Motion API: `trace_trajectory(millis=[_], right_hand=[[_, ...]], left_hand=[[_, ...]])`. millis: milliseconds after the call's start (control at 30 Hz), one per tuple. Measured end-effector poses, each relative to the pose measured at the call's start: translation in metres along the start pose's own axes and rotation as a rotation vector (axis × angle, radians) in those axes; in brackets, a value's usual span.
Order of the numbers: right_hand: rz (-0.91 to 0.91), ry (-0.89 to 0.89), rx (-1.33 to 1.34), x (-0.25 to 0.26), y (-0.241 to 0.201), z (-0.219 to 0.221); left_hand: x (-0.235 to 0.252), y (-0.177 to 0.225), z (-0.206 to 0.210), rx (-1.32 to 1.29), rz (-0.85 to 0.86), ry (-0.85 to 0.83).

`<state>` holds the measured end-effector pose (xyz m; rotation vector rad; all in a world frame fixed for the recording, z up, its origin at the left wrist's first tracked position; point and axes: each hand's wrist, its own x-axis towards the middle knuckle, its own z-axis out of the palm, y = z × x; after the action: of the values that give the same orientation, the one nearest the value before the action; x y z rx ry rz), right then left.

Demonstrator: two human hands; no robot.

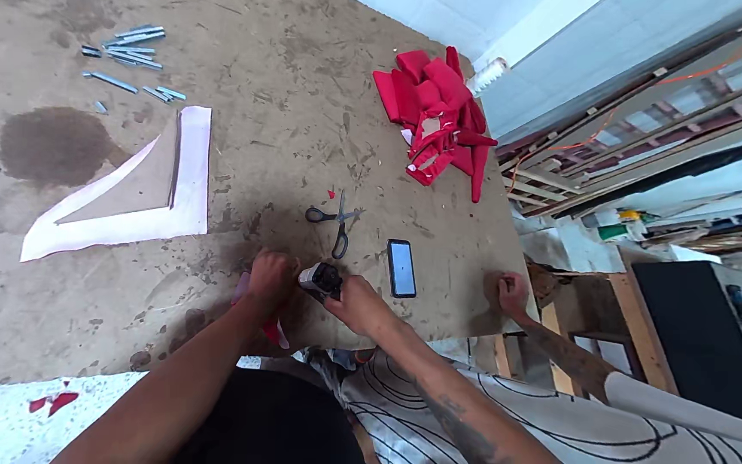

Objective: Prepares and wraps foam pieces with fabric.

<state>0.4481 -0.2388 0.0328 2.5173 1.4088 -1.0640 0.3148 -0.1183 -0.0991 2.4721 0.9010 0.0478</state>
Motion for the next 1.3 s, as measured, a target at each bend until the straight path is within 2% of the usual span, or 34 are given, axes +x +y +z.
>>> trace_trajectory(millis=[200,400,500,567,633,700,767,800,867,933,1000,1067,1133,1200,1300], right_hand=[[-0.035,-0.019,0.021,-0.004,0.002,0.004],[-0.030,-0.047,0.076,-0.017,-0.005,0.008],[0.012,0.046,0.148,-0.028,0.008,0.006],[0.111,0.128,0.172,-0.033,0.020,0.005],[0.247,0.180,0.185,-0.034,0.032,0.011],[0.334,0.242,0.218,-0.032,0.050,0.021],[0.341,0.335,0.252,-0.026,0.073,0.040],[0.317,0.382,0.271,-0.023,0.083,0.051],[0.252,0.432,0.303,-0.015,0.089,0.069],[0.221,0.445,0.312,-0.017,0.081,0.065],[0.174,0.413,0.317,-0.025,0.059,0.044],[0.069,0.252,0.318,-0.026,0.023,0.028],[-0.083,0.110,0.291,-0.010,-0.014,0.026],[-0.193,0.014,0.169,0.014,-0.042,0.031],[-0.212,-0.180,-0.097,0.043,-0.062,0.030]], left_hand=[[0.001,0.003,-0.008,-0.002,-0.015,-0.123],[-0.002,0.004,-0.007,0.015,-0.002,-0.052],[0.003,0.006,-0.016,0.022,-0.045,-0.114],[0.009,0.002,-0.020,0.029,-0.010,-0.198],[0.017,-0.001,-0.026,0.048,0.086,-0.359],[0.031,0.003,-0.026,0.087,0.331,-0.474],[0.041,0.010,-0.025,0.122,0.573,-0.526],[0.040,0.012,-0.028,0.115,0.617,-0.517],[0.027,0.004,-0.046,0.027,0.538,-0.417],[-0.003,-0.010,-0.056,-0.063,0.401,-0.181],[-0.052,-0.024,-0.052,-0.044,0.287,0.025],[-0.097,-0.030,-0.040,0.051,0.171,0.088],[-0.116,-0.034,-0.020,0.138,0.109,0.152],[-0.114,-0.040,-0.006,0.133,0.119,0.240],[-0.106,-0.044,-0.001,0.007,0.222,0.310]])
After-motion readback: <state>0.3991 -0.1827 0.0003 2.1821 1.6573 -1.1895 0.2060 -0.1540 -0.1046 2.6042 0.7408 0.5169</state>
